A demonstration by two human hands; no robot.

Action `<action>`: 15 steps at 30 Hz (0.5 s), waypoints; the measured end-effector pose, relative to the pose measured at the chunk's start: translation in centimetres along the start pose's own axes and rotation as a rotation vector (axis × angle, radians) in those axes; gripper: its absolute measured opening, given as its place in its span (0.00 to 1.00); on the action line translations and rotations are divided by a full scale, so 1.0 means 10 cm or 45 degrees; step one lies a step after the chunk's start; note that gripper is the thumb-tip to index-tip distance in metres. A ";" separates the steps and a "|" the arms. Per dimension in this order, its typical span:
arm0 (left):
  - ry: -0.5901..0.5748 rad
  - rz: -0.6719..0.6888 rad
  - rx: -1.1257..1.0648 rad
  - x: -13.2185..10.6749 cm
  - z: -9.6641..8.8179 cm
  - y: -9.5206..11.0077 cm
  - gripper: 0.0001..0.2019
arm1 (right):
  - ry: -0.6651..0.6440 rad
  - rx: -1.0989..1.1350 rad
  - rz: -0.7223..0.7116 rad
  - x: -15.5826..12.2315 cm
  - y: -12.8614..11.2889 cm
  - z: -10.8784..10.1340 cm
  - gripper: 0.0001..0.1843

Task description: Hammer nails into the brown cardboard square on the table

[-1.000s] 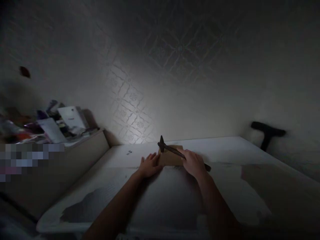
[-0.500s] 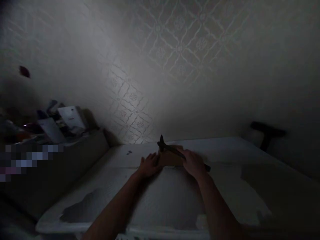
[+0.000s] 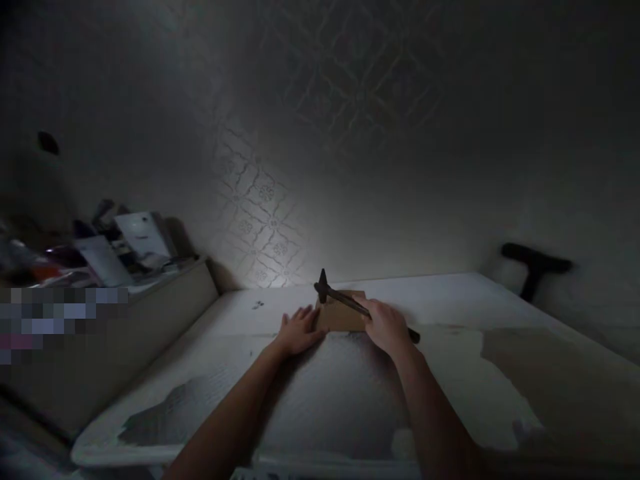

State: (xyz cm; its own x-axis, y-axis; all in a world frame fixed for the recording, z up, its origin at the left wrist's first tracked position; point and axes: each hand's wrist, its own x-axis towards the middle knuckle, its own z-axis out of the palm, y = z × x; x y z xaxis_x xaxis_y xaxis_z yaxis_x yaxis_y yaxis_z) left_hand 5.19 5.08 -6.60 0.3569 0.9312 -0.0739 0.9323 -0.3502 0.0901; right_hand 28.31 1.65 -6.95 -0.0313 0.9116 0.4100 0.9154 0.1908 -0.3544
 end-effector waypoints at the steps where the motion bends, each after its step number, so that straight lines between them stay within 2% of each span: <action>1: -0.004 0.001 0.003 0.00 0.00 0.00 0.39 | -0.001 -0.007 0.001 0.00 0.00 0.00 0.29; 5: 0.010 0.008 -0.009 0.00 0.01 -0.01 0.39 | 0.013 0.006 0.017 0.00 0.00 0.01 0.29; 10: 0.016 0.009 -0.024 0.02 0.03 -0.02 0.40 | 0.113 0.036 0.062 0.02 0.03 0.02 0.29; 15: 0.034 0.014 -0.032 0.01 0.03 -0.02 0.40 | 0.198 -0.032 0.252 0.05 0.09 0.00 0.27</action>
State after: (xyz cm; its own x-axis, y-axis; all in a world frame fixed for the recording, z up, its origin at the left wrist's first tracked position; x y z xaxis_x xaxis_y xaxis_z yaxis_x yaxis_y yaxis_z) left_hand 5.11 5.24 -6.95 0.3648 0.9299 -0.0465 0.9266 -0.3578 0.1156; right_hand 29.16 2.23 -7.06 0.2100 0.8629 0.4597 0.9074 0.0029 -0.4202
